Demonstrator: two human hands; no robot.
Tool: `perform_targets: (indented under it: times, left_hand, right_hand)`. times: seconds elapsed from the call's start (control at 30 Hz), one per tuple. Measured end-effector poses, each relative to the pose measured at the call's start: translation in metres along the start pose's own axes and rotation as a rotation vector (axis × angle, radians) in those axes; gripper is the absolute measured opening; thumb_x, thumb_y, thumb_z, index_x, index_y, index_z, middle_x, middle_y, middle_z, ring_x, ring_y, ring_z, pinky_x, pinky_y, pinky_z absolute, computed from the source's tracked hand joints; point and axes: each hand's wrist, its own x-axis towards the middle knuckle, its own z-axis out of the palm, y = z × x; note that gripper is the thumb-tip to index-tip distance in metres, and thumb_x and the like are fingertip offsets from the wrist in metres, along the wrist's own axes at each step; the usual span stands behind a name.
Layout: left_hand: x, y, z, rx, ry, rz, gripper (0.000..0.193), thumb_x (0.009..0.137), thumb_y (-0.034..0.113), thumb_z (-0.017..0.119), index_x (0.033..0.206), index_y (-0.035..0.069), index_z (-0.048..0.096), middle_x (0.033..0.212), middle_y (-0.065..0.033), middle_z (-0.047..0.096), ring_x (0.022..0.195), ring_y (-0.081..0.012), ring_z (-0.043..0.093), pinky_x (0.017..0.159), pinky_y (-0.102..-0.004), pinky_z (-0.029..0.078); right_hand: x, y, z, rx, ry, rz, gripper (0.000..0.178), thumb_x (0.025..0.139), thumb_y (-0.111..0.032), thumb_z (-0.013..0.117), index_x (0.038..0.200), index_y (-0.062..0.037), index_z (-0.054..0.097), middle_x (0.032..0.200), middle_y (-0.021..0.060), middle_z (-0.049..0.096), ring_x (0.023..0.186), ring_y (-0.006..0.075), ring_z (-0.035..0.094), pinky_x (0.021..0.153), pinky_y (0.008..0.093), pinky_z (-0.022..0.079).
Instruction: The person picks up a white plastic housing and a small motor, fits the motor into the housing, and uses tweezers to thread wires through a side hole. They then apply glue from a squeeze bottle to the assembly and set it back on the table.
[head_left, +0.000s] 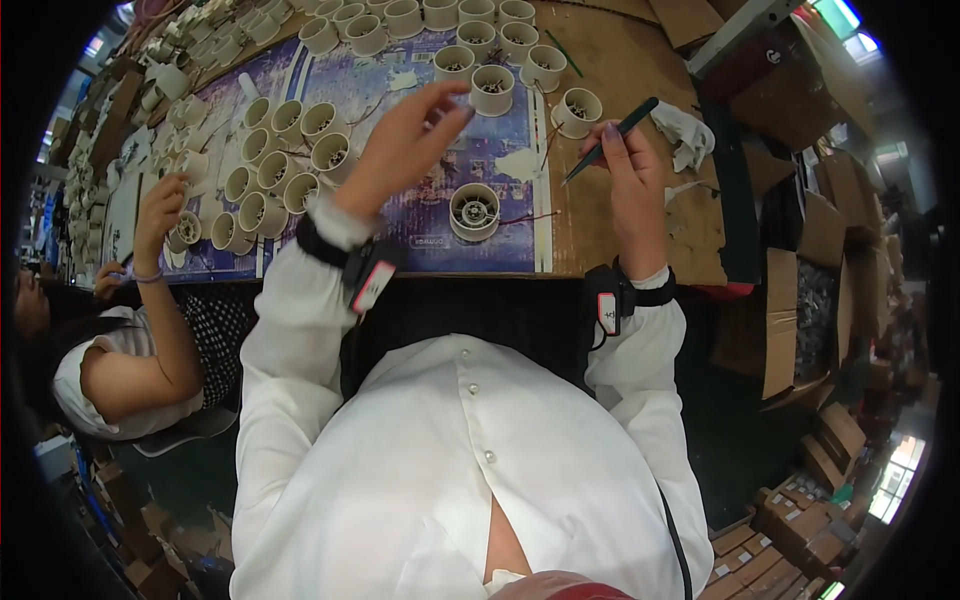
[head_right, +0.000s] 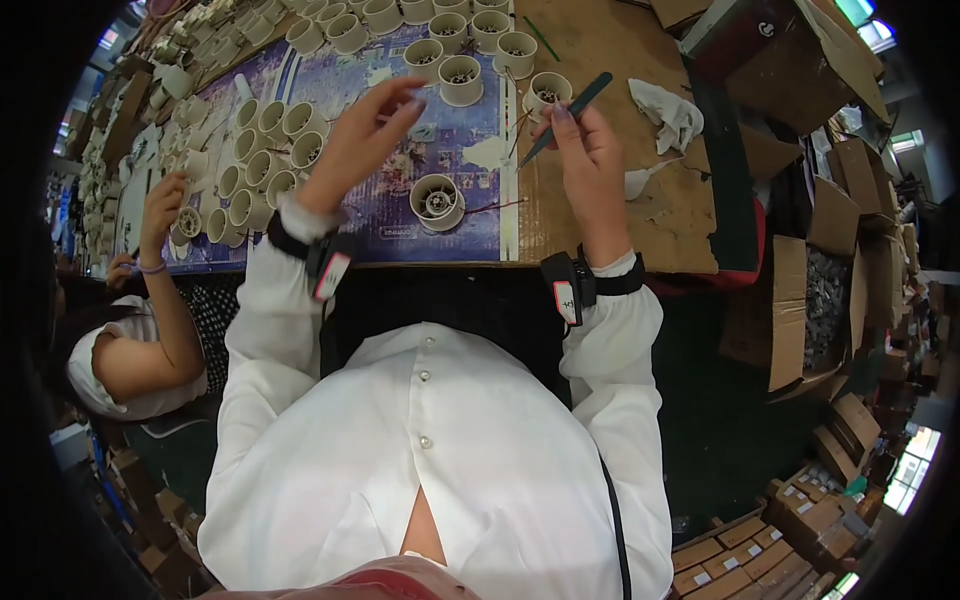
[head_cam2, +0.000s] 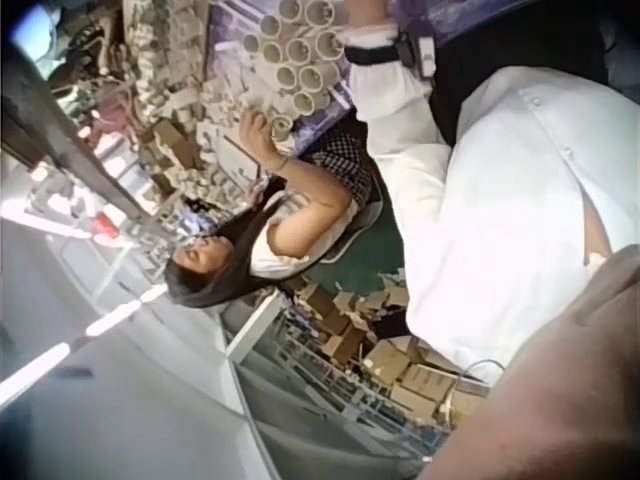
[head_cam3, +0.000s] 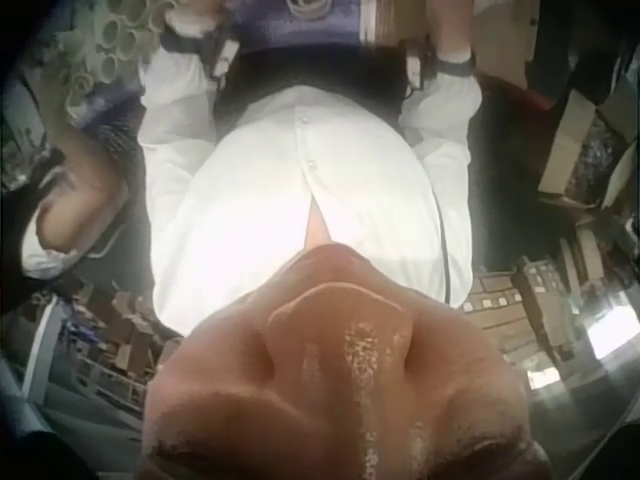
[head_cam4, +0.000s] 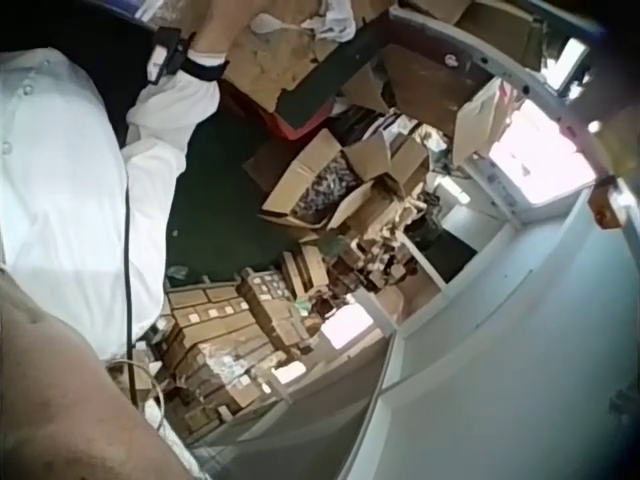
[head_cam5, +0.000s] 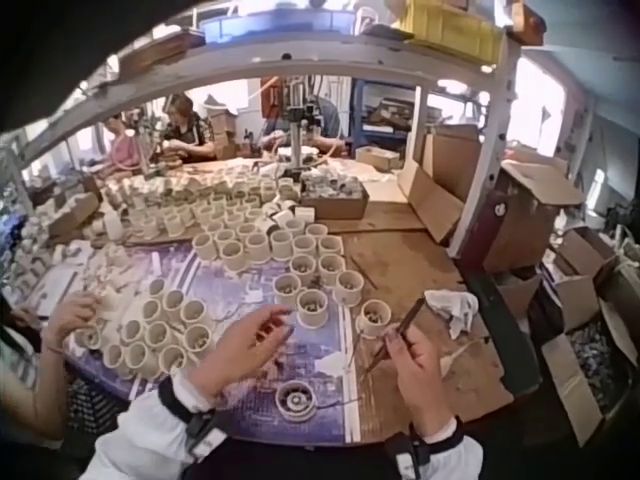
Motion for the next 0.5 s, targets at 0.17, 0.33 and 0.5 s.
perform_targets:
  times: [0.17, 0.33, 0.5]
  left_hand:
    - [0.055, -0.02, 0.017, 0.244, -0.061, 0.0, 0.037, 0.09, 0.035, 0.065, 0.113, 0.005, 0.065, 0.094, -0.0124, 0.068, 0.083, -0.0264, 0.066, 0.072, -0.0371, 0.052]
    - [0.052, -0.028, 0.019, 0.443, -0.19, -0.02, 0.039, 0.087, 0.04, 0.067, 0.101, 0.004, 0.066, 0.084, -0.0135, 0.067, 0.08, -0.0287, 0.065, 0.071, -0.0389, 0.051]
    - [0.014, -0.023, -0.002, 0.49, -0.24, -0.019, 0.029, 0.086, 0.031, 0.073, 0.098, 0.005, 0.067, 0.086, -0.0084, 0.065, 0.076, -0.0202, 0.063, 0.067, -0.0321, 0.05]
  right_hand:
    - [-0.006, -0.003, 0.007, -0.006, -0.057, 0.003, 0.023, 0.102, -0.023, 0.053, 0.103, -0.002, 0.062, 0.087, 0.0038, 0.065, 0.083, 0.0116, 0.062, 0.078, 0.0259, 0.049]
    - [-0.009, -0.001, 0.002, -0.016, -0.073, 0.028, 0.023, 0.102, -0.021, 0.052, 0.105, -0.0006, 0.061, 0.089, 0.0043, 0.065, 0.084, 0.0107, 0.062, 0.078, 0.0254, 0.049]
    - [0.012, 0.019, -0.001, -0.162, -0.093, -0.024, 0.022, 0.103, -0.018, 0.049, 0.109, 0.0007, 0.06, 0.09, 0.0047, 0.065, 0.084, 0.0099, 0.061, 0.078, 0.0249, 0.049]
